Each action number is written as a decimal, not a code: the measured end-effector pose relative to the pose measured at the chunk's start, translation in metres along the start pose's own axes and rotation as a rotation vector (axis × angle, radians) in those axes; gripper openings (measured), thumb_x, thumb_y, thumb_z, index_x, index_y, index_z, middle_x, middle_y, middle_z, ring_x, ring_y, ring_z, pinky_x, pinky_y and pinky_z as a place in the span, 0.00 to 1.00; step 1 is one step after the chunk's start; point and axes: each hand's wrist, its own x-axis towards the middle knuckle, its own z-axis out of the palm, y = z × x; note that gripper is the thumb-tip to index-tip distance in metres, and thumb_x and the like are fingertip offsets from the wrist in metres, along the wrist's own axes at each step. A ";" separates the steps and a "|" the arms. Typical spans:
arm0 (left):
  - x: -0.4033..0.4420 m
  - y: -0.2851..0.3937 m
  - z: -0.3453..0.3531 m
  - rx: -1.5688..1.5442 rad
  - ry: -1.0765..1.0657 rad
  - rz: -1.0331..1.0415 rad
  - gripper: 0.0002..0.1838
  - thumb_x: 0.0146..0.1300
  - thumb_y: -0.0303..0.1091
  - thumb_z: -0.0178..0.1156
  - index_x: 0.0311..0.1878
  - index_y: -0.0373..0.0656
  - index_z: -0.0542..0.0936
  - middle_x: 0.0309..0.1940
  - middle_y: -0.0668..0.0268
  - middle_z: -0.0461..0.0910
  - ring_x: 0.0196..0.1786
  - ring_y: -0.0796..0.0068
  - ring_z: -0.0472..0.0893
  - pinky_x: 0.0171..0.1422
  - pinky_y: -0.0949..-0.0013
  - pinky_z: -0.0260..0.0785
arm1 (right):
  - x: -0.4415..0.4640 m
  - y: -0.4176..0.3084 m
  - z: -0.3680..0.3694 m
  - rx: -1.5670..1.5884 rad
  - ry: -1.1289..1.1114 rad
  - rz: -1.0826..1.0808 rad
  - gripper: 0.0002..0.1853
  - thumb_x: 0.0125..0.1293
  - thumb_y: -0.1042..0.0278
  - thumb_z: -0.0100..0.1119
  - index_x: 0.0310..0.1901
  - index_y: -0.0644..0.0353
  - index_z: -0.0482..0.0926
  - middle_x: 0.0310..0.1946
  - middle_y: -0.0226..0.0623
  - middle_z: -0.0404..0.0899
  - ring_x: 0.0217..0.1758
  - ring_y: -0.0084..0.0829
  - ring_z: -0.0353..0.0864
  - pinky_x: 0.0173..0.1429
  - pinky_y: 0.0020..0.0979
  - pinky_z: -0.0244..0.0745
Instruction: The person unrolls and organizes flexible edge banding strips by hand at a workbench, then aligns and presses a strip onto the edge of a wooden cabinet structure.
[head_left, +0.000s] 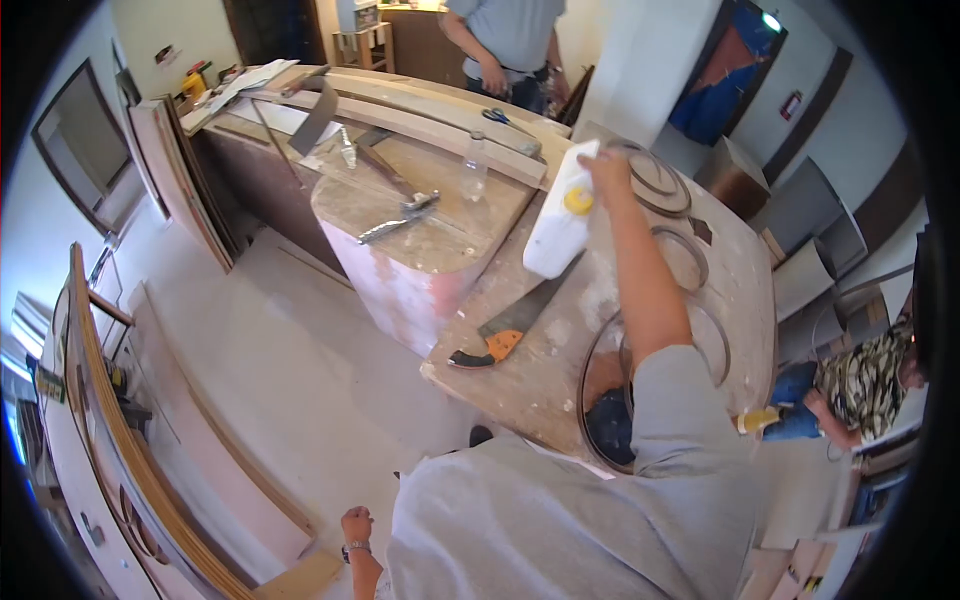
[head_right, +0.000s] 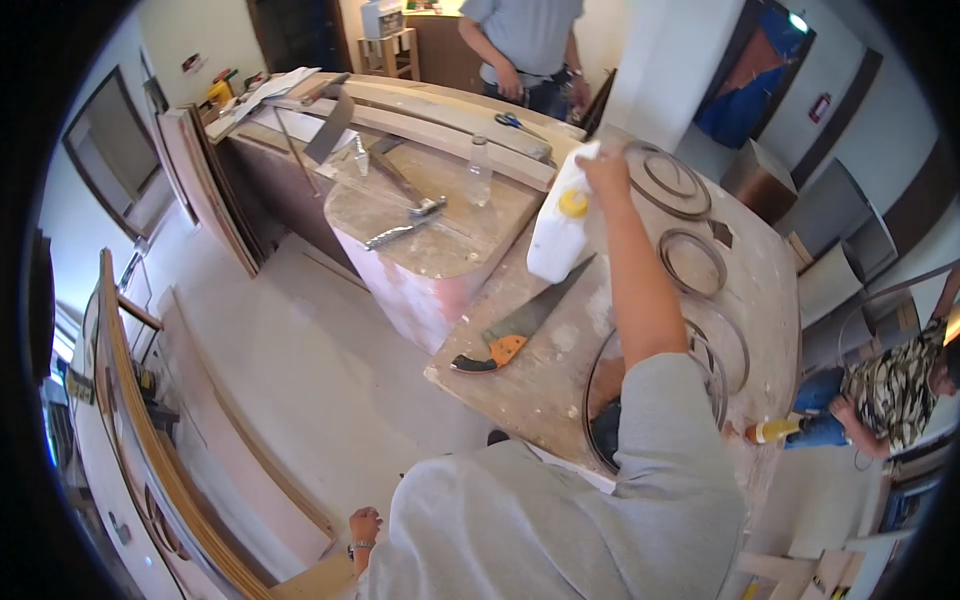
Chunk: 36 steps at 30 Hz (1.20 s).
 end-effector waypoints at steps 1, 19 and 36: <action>0.000 0.006 -0.001 -0.061 0.057 0.011 0.11 0.62 0.29 0.58 0.35 0.28 0.82 0.29 0.57 0.82 0.28 0.70 0.83 0.33 0.69 0.78 | 0.000 0.013 0.023 0.069 0.009 0.080 0.32 0.51 0.68 0.74 0.57 0.73 0.73 0.45 0.48 0.81 0.44 0.36 0.82 0.48 0.34 0.78; -0.045 -0.100 -0.044 0.929 -0.217 0.178 0.09 0.45 0.40 0.70 0.27 0.49 0.83 0.28 0.64 0.84 0.33 0.61 0.83 0.37 0.58 0.76 | -0.066 0.014 0.016 0.136 -0.019 0.030 0.18 0.60 0.64 0.66 0.48 0.66 0.82 0.36 0.34 0.83 0.37 0.22 0.78 0.42 0.25 0.73; 0.126 0.005 -0.110 0.895 -0.442 0.793 0.03 0.53 0.31 0.63 0.30 0.44 0.83 0.27 0.60 0.83 0.29 0.63 0.83 0.35 0.60 0.76 | -0.472 0.051 0.004 -0.009 -0.469 0.147 0.16 0.63 0.57 0.61 0.32 0.64 0.83 0.26 0.39 0.83 0.28 0.31 0.81 0.37 0.32 0.75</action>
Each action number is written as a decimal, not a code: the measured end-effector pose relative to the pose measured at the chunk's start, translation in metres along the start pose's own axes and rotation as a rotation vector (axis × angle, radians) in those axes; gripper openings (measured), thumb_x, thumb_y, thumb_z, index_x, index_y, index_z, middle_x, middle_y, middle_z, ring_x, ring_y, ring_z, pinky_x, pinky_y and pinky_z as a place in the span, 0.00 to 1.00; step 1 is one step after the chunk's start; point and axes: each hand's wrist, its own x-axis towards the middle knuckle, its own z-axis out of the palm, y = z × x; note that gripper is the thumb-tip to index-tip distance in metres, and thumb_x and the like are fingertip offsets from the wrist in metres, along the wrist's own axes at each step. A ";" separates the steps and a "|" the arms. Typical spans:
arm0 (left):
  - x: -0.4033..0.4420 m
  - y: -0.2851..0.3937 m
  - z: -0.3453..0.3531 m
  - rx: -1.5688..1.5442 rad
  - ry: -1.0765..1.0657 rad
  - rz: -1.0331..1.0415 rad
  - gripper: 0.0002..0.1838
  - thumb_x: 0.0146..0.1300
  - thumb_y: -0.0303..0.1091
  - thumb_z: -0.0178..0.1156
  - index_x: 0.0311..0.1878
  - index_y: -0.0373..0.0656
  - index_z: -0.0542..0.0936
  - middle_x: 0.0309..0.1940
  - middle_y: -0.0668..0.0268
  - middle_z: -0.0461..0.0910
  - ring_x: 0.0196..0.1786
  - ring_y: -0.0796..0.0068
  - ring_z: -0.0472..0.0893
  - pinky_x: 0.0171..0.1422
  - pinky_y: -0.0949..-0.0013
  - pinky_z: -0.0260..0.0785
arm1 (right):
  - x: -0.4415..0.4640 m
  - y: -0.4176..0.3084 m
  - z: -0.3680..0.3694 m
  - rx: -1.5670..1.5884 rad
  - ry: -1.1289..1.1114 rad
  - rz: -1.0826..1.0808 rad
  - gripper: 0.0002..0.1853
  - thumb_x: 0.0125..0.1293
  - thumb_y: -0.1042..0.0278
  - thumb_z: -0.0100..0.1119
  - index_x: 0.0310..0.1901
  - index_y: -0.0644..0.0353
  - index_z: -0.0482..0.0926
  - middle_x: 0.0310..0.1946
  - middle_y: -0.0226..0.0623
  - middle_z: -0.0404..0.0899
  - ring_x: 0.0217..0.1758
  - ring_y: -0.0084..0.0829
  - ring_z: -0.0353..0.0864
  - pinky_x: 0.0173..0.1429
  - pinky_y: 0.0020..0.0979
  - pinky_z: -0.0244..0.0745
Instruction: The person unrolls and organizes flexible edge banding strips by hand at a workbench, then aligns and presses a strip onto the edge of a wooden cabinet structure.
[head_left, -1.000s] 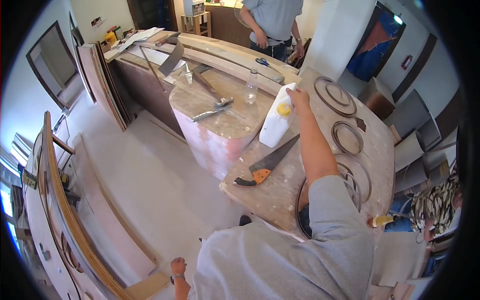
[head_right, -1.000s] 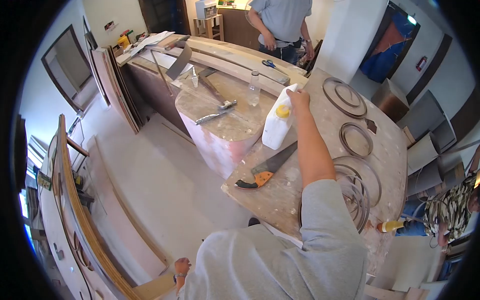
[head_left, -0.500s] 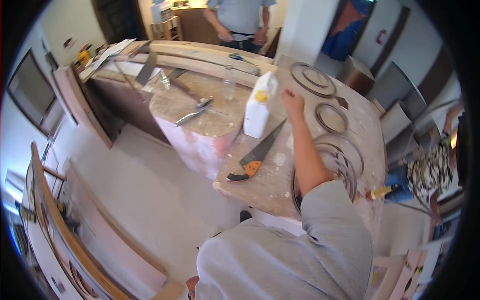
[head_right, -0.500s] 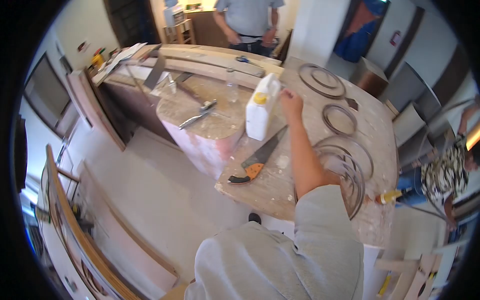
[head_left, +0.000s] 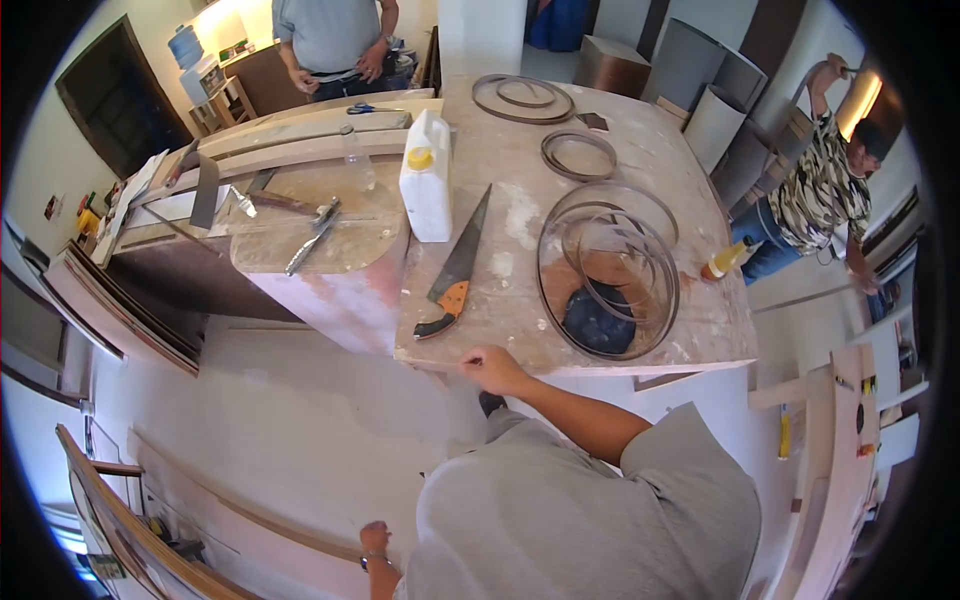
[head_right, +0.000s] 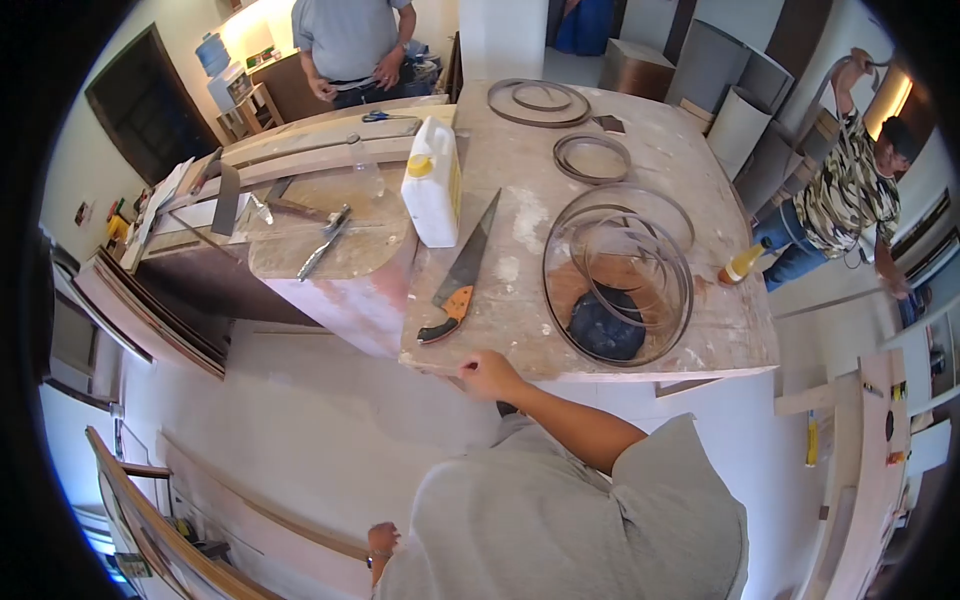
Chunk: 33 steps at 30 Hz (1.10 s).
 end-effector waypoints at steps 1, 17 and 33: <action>0.014 -0.009 -0.006 0.407 0.018 0.268 0.04 0.55 0.29 0.61 0.31 0.43 0.84 0.27 0.59 0.83 0.28 0.64 0.83 0.35 0.61 0.77 | 0.001 0.014 -0.005 -0.015 0.031 0.049 0.16 0.62 0.56 0.61 0.32 0.65 0.83 0.27 0.40 0.83 0.29 0.31 0.81 0.38 0.32 0.76; -0.007 0.148 0.039 -0.312 0.167 -0.593 0.17 0.60 0.44 0.55 0.36 0.41 0.85 0.41 0.53 0.83 0.46 0.49 0.81 0.53 0.51 0.72 | 0.164 0.060 0.034 0.161 -0.022 0.720 0.16 0.59 0.49 0.62 0.32 0.53 0.73 0.12 0.29 0.66 0.09 0.26 0.63 0.12 0.26 0.54; -0.150 0.126 0.094 -0.499 0.559 -0.748 0.16 0.62 0.42 0.52 0.38 0.40 0.83 0.39 0.54 0.83 0.46 0.49 0.80 0.54 0.51 0.71 | 0.019 -0.038 0.094 -0.013 -0.690 0.268 0.08 0.63 0.65 0.61 0.32 0.59 0.77 0.16 0.29 0.70 0.16 0.21 0.67 0.18 0.24 0.61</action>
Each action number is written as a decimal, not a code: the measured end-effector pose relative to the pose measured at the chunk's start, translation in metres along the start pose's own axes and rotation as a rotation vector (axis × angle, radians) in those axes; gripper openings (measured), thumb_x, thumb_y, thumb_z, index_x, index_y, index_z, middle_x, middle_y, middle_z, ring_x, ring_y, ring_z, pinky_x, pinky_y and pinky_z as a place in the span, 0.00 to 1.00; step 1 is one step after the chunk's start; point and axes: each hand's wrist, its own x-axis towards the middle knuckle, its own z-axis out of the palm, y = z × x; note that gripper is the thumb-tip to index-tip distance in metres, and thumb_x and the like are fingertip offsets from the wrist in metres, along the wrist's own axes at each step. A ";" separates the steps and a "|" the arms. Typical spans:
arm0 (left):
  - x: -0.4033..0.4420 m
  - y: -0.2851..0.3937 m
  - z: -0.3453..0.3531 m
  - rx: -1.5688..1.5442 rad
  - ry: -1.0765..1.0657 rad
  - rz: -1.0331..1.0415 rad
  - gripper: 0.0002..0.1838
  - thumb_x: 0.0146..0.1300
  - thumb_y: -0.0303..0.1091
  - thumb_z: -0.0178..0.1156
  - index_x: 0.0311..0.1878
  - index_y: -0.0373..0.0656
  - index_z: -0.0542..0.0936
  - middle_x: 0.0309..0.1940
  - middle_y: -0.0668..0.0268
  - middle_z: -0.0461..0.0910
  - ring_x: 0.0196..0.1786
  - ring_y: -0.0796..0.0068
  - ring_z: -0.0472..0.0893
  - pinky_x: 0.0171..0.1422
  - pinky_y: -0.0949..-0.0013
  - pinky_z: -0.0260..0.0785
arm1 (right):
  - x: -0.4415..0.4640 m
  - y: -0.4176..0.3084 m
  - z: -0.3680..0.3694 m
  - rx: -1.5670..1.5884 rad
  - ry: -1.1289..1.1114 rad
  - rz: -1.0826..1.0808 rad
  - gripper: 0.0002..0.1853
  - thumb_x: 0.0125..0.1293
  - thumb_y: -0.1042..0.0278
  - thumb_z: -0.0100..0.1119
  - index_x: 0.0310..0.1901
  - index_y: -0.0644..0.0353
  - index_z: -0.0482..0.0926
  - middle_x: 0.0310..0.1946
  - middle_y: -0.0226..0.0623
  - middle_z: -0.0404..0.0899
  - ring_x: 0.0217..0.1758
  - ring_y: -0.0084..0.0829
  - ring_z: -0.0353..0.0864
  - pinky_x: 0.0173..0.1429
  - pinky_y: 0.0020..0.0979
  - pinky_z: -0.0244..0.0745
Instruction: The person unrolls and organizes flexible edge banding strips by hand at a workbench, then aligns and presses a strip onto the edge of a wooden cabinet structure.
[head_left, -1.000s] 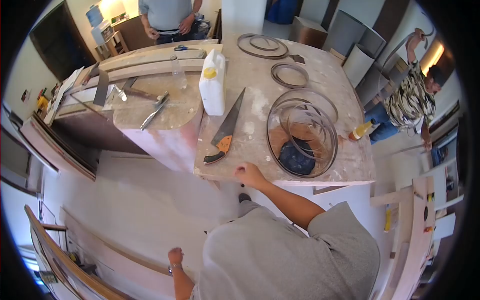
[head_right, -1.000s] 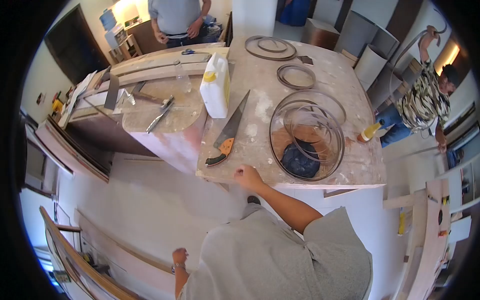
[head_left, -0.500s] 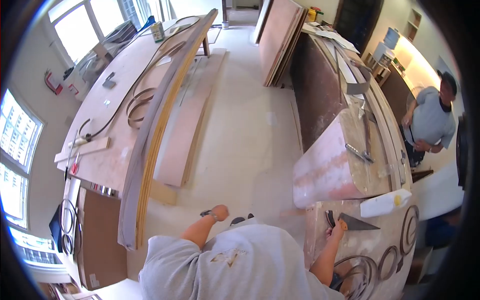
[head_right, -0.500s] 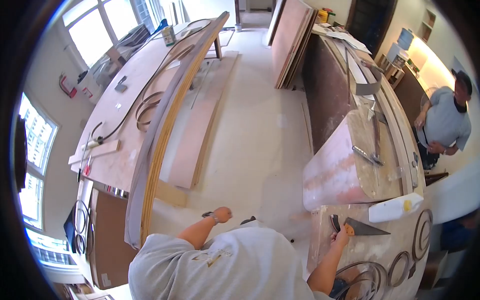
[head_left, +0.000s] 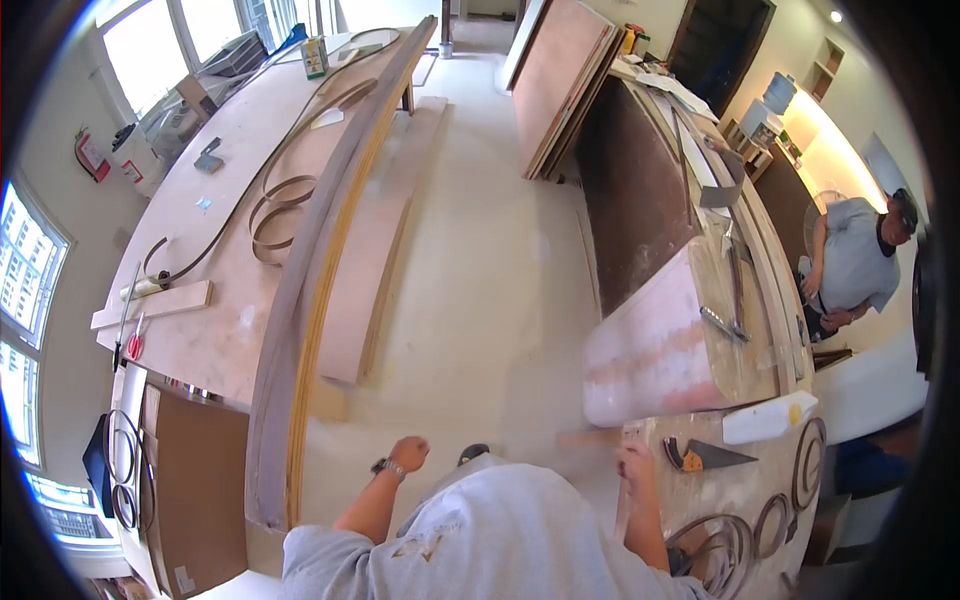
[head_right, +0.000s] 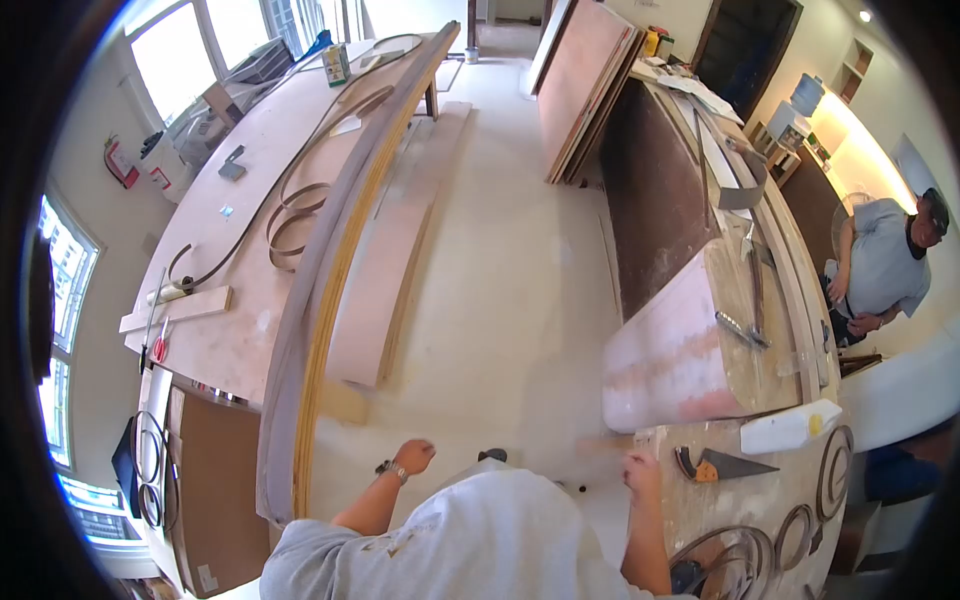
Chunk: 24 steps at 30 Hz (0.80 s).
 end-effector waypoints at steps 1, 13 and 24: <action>0.007 0.025 -0.017 -0.045 0.000 -0.006 0.16 0.63 0.42 0.53 0.40 0.41 0.83 0.40 0.54 0.83 0.45 0.49 0.81 0.54 0.52 0.72 | 0.003 0.010 0.022 -0.050 -0.046 -0.091 0.07 0.62 0.66 0.62 0.34 0.61 0.78 0.17 0.29 0.72 0.16 0.21 0.68 0.20 0.24 0.63; -0.124 0.130 -0.235 -0.053 0.783 0.197 0.09 0.64 0.30 0.57 0.44 0.37 0.81 0.37 0.49 0.81 0.39 0.48 0.80 0.42 0.55 0.73 | -0.088 0.003 0.053 -0.168 -0.126 -0.214 0.12 0.66 0.62 0.61 0.33 0.63 0.79 0.19 0.30 0.75 0.21 0.19 0.74 0.25 0.24 0.69; -0.264 0.025 -0.245 0.382 0.907 0.012 0.10 0.63 0.29 0.55 0.42 0.33 0.80 0.45 0.49 0.79 0.45 0.51 0.77 0.49 0.55 0.71 | -0.255 0.188 0.021 0.094 0.063 -0.039 0.16 0.66 0.58 0.60 0.27 0.64 0.79 0.19 0.30 0.76 0.22 0.21 0.73 0.27 0.26 0.68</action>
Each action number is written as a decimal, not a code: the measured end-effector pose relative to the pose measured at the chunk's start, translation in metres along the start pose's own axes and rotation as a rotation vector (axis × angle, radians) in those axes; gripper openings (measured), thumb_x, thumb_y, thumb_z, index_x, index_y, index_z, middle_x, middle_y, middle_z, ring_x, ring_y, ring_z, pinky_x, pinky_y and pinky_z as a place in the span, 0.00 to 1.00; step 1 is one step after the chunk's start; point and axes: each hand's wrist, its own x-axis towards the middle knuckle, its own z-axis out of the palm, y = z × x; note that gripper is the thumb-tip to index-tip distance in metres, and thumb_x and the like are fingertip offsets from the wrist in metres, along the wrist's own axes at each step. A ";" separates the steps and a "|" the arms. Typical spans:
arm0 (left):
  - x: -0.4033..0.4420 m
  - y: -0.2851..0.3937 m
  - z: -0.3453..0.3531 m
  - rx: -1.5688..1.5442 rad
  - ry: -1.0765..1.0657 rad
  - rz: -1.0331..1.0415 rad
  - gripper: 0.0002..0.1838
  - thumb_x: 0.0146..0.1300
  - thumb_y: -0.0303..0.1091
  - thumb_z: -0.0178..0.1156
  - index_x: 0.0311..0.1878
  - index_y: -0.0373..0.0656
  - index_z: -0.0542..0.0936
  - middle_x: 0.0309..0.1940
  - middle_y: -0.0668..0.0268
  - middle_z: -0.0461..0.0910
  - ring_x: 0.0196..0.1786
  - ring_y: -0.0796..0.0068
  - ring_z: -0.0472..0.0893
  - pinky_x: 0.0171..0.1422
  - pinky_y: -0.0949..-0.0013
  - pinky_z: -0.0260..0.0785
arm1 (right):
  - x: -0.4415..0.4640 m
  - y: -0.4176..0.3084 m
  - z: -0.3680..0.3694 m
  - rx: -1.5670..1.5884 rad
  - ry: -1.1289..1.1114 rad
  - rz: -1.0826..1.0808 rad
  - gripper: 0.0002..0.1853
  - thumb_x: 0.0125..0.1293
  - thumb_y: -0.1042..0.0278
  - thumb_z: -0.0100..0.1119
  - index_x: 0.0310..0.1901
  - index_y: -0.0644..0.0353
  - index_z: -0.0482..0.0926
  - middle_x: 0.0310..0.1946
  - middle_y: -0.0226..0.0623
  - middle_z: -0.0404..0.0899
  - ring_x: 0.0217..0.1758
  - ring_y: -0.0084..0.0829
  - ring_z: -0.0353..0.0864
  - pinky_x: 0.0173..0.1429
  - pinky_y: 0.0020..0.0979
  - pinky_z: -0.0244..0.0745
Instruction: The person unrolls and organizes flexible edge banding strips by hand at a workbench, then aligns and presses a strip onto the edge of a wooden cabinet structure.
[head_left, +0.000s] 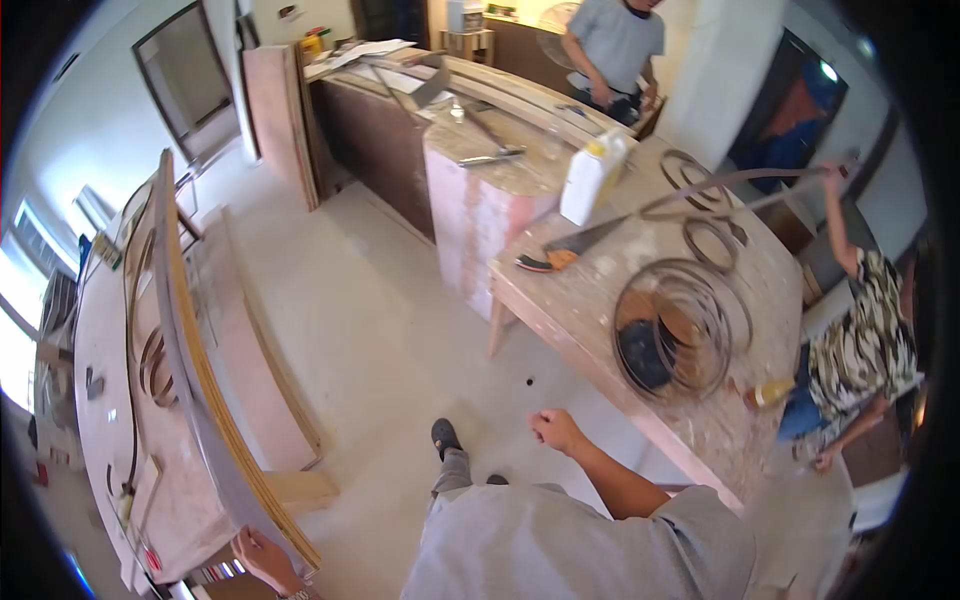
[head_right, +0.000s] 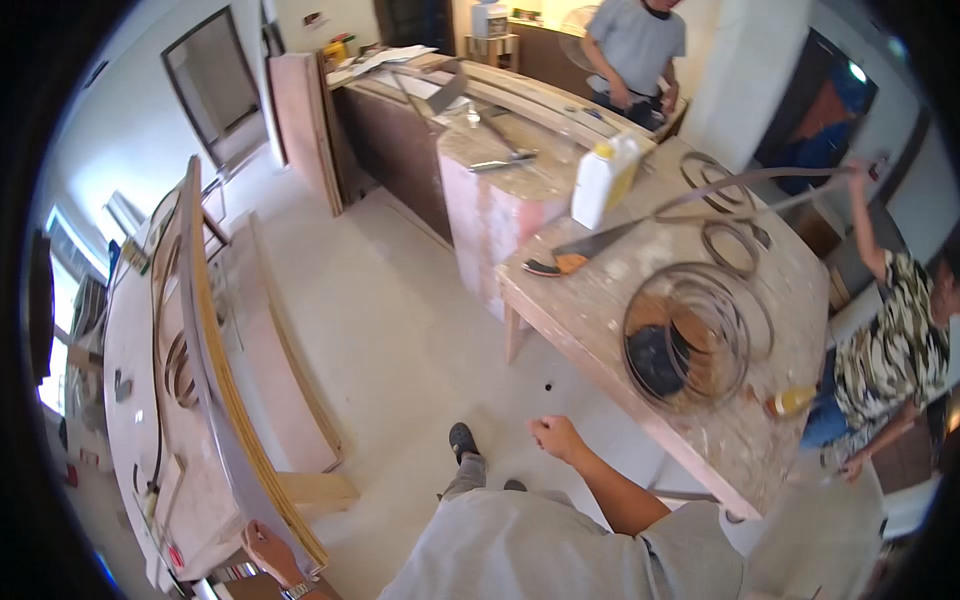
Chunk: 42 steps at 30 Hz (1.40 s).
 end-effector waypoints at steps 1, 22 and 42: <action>-0.005 -0.021 0.002 0.205 0.176 0.170 0.10 0.64 0.29 0.55 0.42 0.33 0.81 0.45 0.50 0.79 0.43 0.54 0.78 0.46 0.57 0.72 | -0.018 0.005 -0.004 -0.029 0.051 0.009 0.17 0.67 0.58 0.60 0.27 0.64 0.78 0.19 0.30 0.76 0.22 0.21 0.72 0.27 0.26 0.69; -0.031 -0.038 -0.028 -0.160 -0.258 -0.188 0.28 0.59 0.41 0.63 0.59 0.36 0.71 0.56 0.49 0.74 0.58 0.46 0.72 0.61 0.50 0.66 | -0.062 -0.052 0.124 -0.217 -0.060 -0.222 0.17 0.67 0.61 0.59 0.23 0.63 0.75 0.18 0.29 0.73 0.21 0.21 0.71 0.26 0.25 0.68; 0.014 -0.112 0.025 -0.824 -0.507 -0.314 0.32 0.64 0.37 0.61 0.65 0.27 0.62 0.32 0.60 0.77 0.33 0.75 0.73 0.36 0.71 0.65 | -0.160 -0.007 0.165 -0.333 0.024 -0.037 0.18 0.64 0.53 0.62 0.27 0.63 0.80 0.21 0.33 0.79 0.23 0.24 0.74 0.32 0.29 0.70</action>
